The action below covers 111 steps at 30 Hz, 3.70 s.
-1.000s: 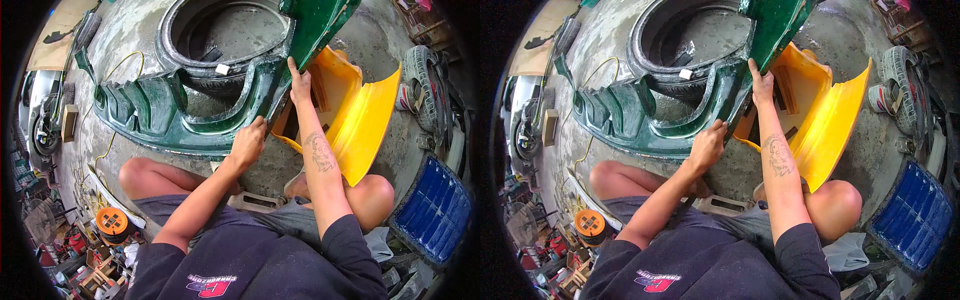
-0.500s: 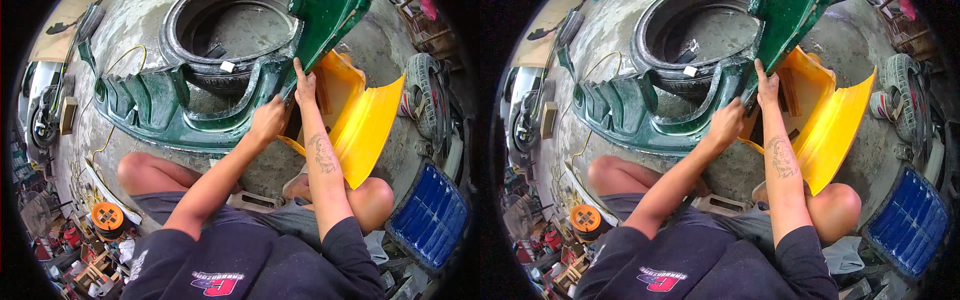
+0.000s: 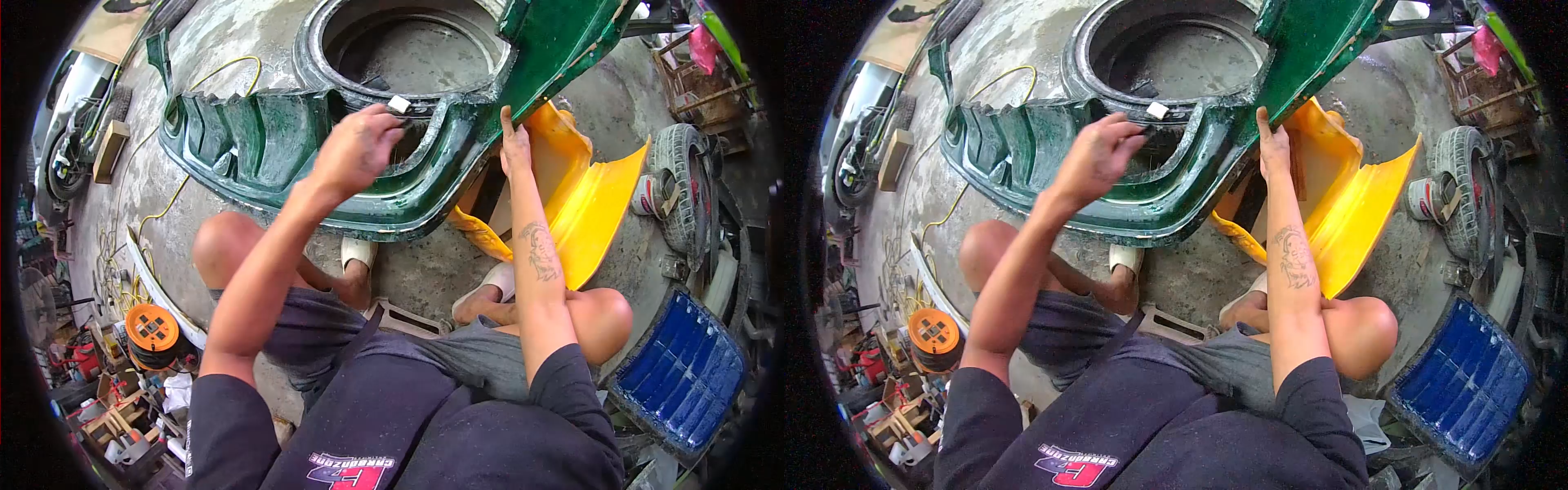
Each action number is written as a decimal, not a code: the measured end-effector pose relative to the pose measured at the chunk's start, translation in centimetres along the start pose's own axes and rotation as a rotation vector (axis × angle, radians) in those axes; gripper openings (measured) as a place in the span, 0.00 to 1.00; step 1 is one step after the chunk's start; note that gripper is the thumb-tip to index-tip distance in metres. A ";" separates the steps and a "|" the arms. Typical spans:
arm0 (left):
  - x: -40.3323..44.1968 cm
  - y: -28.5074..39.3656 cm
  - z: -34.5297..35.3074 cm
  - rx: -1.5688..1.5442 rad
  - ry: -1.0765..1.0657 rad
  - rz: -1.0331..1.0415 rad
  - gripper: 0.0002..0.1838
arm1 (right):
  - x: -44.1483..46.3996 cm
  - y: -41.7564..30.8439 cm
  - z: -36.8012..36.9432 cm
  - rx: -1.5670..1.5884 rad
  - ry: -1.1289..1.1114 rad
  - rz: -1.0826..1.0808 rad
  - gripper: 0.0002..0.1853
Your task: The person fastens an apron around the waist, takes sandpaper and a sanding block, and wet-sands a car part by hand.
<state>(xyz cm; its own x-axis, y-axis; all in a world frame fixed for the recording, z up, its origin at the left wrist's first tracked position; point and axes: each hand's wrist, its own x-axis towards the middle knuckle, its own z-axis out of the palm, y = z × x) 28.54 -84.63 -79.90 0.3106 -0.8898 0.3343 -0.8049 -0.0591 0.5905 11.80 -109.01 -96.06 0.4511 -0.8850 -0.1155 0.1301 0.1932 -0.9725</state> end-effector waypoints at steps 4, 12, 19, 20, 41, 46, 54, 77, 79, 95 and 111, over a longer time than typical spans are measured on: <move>-0.3 1.1 -4.8 -0.008 -0.061 -0.005 0.09 | -1.3 0.8 -1.6 0.070 0.000 0.089 0.38; -0.1 0.2 -5.7 -0.015 0.135 -0.006 0.08 | -5.9 7.2 -7.2 -0.326 -0.146 0.621 0.25; -1.4 -0.3 -5.9 -0.057 0.097 -0.025 0.08 | -2.1 15.4 -10.1 -1.202 -0.142 0.371 0.23; -1.6 -0.3 -6.2 -0.069 0.079 -0.058 0.08 | -2.3 17.7 -12.0 -1.232 -0.318 0.084 0.20; -3.4 0.7 -8.5 -0.119 0.175 0.078 0.08 | -16.8 1.4 7.8 -1.439 -0.469 -0.689 0.30; -3.8 0.5 -8.7 -0.138 0.197 0.078 0.09 | -18.1 -0.5 6.2 -1.478 -0.752 -0.644 0.37; -3.9 0.4 -8.6 -0.114 0.170 0.083 0.08 | -22.8 2.8 9.7 -1.618 -0.755 -0.593 0.45; -5.7 -1.3 -9.6 -0.072 0.200 0.070 0.09 | -23.9 4.2 13.6 -1.389 -1.176 -0.650 0.34; -5.5 -1.2 -9.6 -0.096 0.205 0.076 0.09 | -24.1 5.8 15.8 -1.370 -1.189 -0.610 0.34; -5.3 0.3 -6.2 -0.116 -0.021 0.175 0.16 | -16.1 -4.4 7.6 -0.956 -0.558 -0.263 0.10; -3.2 5.8 -3.7 -0.242 0.052 0.372 0.09 | -2.5 -2.6 13.4 -0.889 -0.413 -0.548 0.15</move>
<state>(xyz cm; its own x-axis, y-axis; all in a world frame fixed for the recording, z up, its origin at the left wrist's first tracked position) 24.72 -80.51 -74.83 0.0521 -0.8065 0.5889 -0.7272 0.3735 0.5759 22.24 -101.63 -90.55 0.8059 -0.5176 0.2875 -0.2013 -0.6962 -0.6891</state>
